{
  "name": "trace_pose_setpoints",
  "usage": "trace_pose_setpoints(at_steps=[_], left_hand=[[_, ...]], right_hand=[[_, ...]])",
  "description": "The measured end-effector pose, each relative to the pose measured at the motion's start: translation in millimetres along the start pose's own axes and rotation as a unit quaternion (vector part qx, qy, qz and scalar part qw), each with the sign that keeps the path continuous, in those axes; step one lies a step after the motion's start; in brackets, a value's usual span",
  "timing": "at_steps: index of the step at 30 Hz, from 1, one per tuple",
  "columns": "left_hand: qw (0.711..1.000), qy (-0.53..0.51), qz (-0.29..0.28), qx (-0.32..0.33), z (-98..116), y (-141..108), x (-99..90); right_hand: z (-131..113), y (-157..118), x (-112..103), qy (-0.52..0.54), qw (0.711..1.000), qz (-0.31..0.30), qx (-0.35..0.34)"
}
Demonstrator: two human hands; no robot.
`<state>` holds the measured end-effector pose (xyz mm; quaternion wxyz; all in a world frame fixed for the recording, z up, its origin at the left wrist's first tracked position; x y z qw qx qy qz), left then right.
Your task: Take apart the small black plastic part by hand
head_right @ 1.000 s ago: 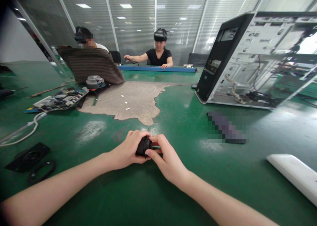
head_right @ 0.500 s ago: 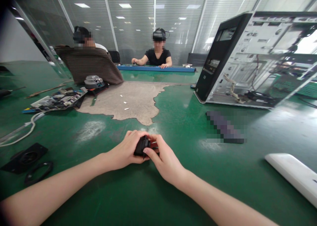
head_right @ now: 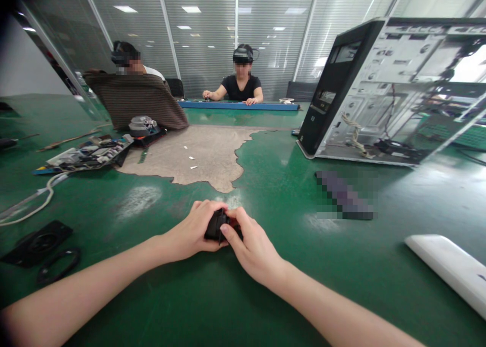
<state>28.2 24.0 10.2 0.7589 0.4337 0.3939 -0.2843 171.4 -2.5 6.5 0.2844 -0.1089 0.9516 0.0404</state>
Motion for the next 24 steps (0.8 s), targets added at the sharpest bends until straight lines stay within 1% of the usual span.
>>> trace_pose_setpoints(at_steps=[2, 4, 11, 15, 20, 24], left_hand=[[1.000, 0.001, -0.001, 0.001, 0.1, 0.1, -0.1], [1.000, 0.002, -0.004, 0.003, 0.7, 0.5, -0.6], [1.000, 0.005, -0.011, 0.008, 2.7, 1.8, -2.1], [1.000, 0.009, -0.009, 0.004, 1.6, 0.5, -0.8], [1.000, 0.007, -0.009, 0.007, 1.9, -0.1, -0.7], [1.000, 0.005, -0.008, 0.009, 2.3, 0.1, -0.8]], right_hand=[[-0.8, 0.3, -1.0, -0.028, 0.999, 0.018, 0.002], [-1.5, -0.1, -1.8, -0.033, 0.999, 0.027, 0.000], [0.7, -1.3, -1.1, 0.017, 1.000, 0.023, 0.009], [1.9, -0.2, -1.0, 0.050, 0.998, 0.004, 0.023], [-2.4, -1.6, -4.0, 0.077, 0.997, -0.014, -0.005], [-4.1, -1.3, -3.8, 0.074, 0.997, -0.005, -0.009]])
Point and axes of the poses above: each hand's wrist, its own y-axis towards the middle knuckle, its own x-axis out of the palm, z = x × y, the point moved 3 cm from there along y, towards the middle knuckle, and after that the axes turned 15 degrees about x, right-handed, at the moved point
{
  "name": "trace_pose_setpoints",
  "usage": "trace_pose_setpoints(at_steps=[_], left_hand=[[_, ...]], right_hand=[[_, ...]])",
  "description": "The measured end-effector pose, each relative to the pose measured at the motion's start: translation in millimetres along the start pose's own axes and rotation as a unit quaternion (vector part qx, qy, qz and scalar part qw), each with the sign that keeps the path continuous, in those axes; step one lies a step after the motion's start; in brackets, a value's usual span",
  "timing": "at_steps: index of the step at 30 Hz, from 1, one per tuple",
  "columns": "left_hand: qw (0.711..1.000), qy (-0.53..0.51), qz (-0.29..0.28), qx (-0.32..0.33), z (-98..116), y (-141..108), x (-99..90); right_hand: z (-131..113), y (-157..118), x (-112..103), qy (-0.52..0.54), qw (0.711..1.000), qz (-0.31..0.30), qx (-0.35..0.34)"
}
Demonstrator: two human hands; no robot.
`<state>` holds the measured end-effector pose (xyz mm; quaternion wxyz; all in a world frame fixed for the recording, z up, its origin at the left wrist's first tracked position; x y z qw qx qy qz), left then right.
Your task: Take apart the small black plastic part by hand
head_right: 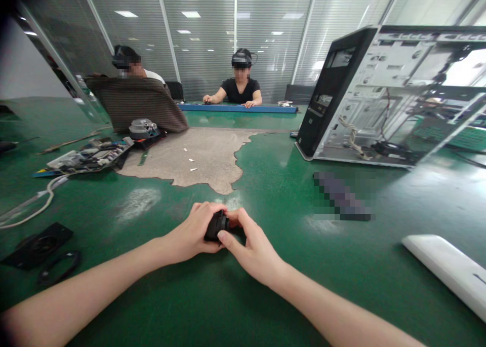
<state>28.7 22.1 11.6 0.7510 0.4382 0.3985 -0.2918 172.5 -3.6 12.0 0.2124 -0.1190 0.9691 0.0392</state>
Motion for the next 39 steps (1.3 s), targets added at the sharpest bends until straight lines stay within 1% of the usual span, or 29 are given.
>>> trace_pose_setpoints(at_steps=[4, 8, 11, 16, 22, 26, 29, 34, 36, 39], left_hand=[[1.000, 0.002, 0.004, -0.002, -0.3, 0.2, 0.8], [1.000, 0.005, 0.001, -0.005, -0.2, 0.2, 1.1], [1.000, 0.009, -0.001, -0.004, 0.1, 0.3, 0.7], [1.000, 0.007, -0.002, -0.002, 0.4, 0.7, 0.1], [1.000, -0.004, -0.001, -0.005, 1.7, -0.4, -0.8], [1.000, -0.008, 0.002, -0.004, 1.6, 0.2, -0.9], [1.000, -0.005, 0.002, -0.003, 1.0, 0.6, -0.7], [1.000, -0.003, 0.000, -0.004, 0.3, -0.4, -0.2], [1.000, -0.003, 0.003, -0.004, 0.2, -0.5, -0.2], [1.000, -0.004, 0.006, -0.005, 0.0, -0.3, -0.3]], right_hand=[[2.3, 1.8, 2.3, 0.013, 1.000, 0.012, 0.021], [3.7, 2.6, 2.8, 0.015, 0.999, 0.002, 0.036], [3.0, 2.6, 1.0, 0.002, 1.000, -0.012, 0.026], [2.0, 1.9, -1.8, 0.000, 1.000, -0.018, -0.001], [2.2, 4.1, -0.9, 0.006, 1.000, 0.000, 0.020], [1.9, 4.9, 0.1, 0.007, 0.999, 0.000, 0.036], [1.1, 3.1, -0.1, 0.000, 1.000, -0.009, 0.029], [0.2, 0.1, -1.7, 0.022, 0.999, -0.026, -0.001], [0.7, 1.2, -1.4, 0.023, 0.999, -0.030, 0.003], [1.5, 4.5, -1.1, 0.025, 0.999, -0.009, 0.021]])
Point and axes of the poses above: each hand's wrist, its own y-axis towards the middle knuckle, its own x-axis out of the palm, z = x × y, the point moved 3 cm from there along y, towards the middle knuckle, and after that the axes turned 15 degrees about x, right-handed, at the moved point
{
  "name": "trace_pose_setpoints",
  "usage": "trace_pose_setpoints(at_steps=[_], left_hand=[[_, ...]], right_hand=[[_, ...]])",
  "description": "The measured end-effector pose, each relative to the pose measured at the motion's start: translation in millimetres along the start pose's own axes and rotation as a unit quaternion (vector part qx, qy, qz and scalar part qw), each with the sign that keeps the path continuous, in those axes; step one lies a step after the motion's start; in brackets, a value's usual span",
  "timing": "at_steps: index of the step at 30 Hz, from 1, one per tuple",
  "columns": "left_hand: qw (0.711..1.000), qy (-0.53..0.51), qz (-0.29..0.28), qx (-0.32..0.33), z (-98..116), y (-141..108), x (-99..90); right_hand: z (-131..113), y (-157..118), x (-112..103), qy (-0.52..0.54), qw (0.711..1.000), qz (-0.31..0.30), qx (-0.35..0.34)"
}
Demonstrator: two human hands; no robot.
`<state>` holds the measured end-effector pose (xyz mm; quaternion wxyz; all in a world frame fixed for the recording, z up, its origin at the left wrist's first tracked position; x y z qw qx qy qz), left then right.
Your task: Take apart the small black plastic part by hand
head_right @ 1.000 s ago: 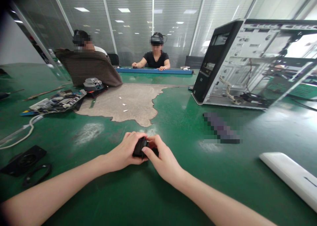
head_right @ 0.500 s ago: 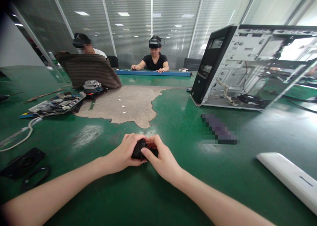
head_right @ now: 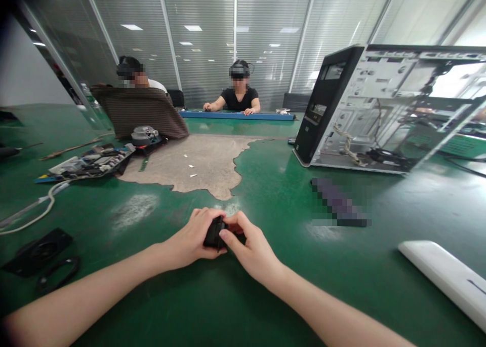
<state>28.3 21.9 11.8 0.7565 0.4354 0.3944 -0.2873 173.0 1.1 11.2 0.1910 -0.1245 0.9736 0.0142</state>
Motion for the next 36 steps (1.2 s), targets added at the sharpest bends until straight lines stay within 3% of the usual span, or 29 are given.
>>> trace_pose_setpoints(at_steps=[4, 11, 18, 27, 33, 36], left_hand=[[1.000, -0.003, -0.001, -0.002, 0.1, 0.1, -0.4], [1.000, -0.004, 0.003, -0.011, 0.3, -1.5, -1.0], [1.000, -0.005, 0.006, -0.017, 1.1, -1.0, -1.8], [1.000, -0.007, -0.001, -0.018, 0.2, -1.2, -1.3], [1.000, -0.012, -0.004, -0.020, 1.5, 0.5, -3.0], [1.000, -0.012, 0.001, -0.021, 2.1, 0.7, -3.0]], right_hand=[[-0.3, 2.2, 0.6, 0.002, 1.000, 0.003, 0.021], [-2.8, -4.7, -1.8, -0.026, 0.999, 0.001, -0.028], [-0.4, 0.8, 0.1, -0.019, 0.999, 0.023, -0.012], [-3.8, -4.4, -2.0, -0.039, 0.999, -0.007, -0.032], [-1.1, -0.2, -0.5, -0.029, 0.999, 0.030, -0.012], [-1.3, -0.1, 0.5, -0.022, 1.000, 0.020, -0.007]])
Point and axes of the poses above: each hand's wrist, its own y-axis towards the middle knuckle, its own x-axis out of the palm, z = x × y, the point moved 3 cm from there along y, towards the middle knuckle, and after that the axes turned 15 degrees about x, right-handed, at the moved point
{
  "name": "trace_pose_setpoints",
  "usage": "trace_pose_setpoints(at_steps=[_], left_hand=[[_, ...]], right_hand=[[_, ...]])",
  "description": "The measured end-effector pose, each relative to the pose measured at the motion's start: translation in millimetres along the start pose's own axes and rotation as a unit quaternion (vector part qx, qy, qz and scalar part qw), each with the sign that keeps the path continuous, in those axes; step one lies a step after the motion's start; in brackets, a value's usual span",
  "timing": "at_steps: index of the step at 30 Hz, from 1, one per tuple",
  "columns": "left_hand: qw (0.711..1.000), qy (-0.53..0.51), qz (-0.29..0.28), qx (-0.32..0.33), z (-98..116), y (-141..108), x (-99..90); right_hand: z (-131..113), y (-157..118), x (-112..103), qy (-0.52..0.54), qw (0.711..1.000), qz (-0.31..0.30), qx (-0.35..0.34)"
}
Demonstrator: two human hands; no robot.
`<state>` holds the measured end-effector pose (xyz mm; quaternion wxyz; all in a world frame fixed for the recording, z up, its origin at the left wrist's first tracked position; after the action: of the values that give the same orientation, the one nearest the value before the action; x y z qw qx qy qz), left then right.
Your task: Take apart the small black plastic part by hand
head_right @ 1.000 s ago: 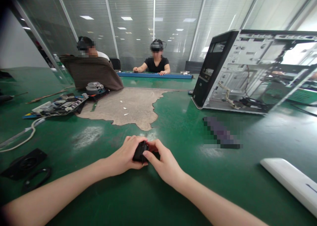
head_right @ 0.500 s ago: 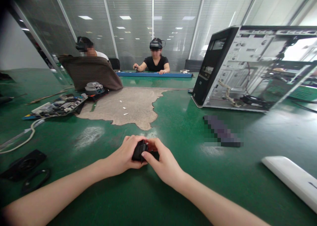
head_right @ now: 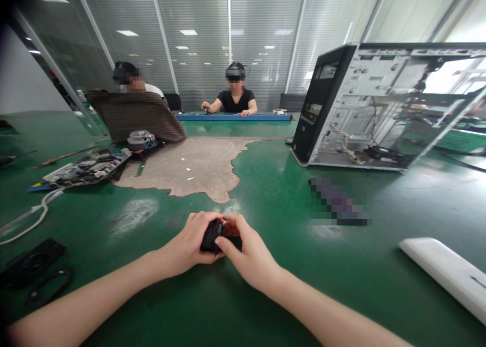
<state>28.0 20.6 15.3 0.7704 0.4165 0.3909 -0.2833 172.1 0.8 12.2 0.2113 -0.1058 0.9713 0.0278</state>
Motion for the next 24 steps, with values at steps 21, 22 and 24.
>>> trace_pose_setpoints(at_steps=[21, 22, 24], left_hand=[[1.000, -0.005, 0.003, -0.002, -2.2, 0.1, 1.0], [1.000, -0.005, 0.003, -0.002, -2.5, 0.1, 1.3], [1.000, 0.000, 0.010, -0.001, -3.3, -0.3, 2.3]], right_hand=[[0.0, -2.7, -2.1, 0.007, 1.000, -0.028, -0.008], [0.5, -2.5, -2.0, 0.008, 1.000, -0.028, -0.010], [1.3, -0.5, -1.6, 0.011, 1.000, -0.018, -0.012]])
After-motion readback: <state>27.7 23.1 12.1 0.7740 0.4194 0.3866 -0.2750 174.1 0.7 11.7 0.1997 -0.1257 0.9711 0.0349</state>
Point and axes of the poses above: each hand's wrist, its own y-axis towards the middle knuckle, its own x-axis out of the palm, z = x × y, the point moved 3 cm from there along y, towards the middle knuckle, and after that the axes turned 15 degrees about x, right-handed, at the moved point
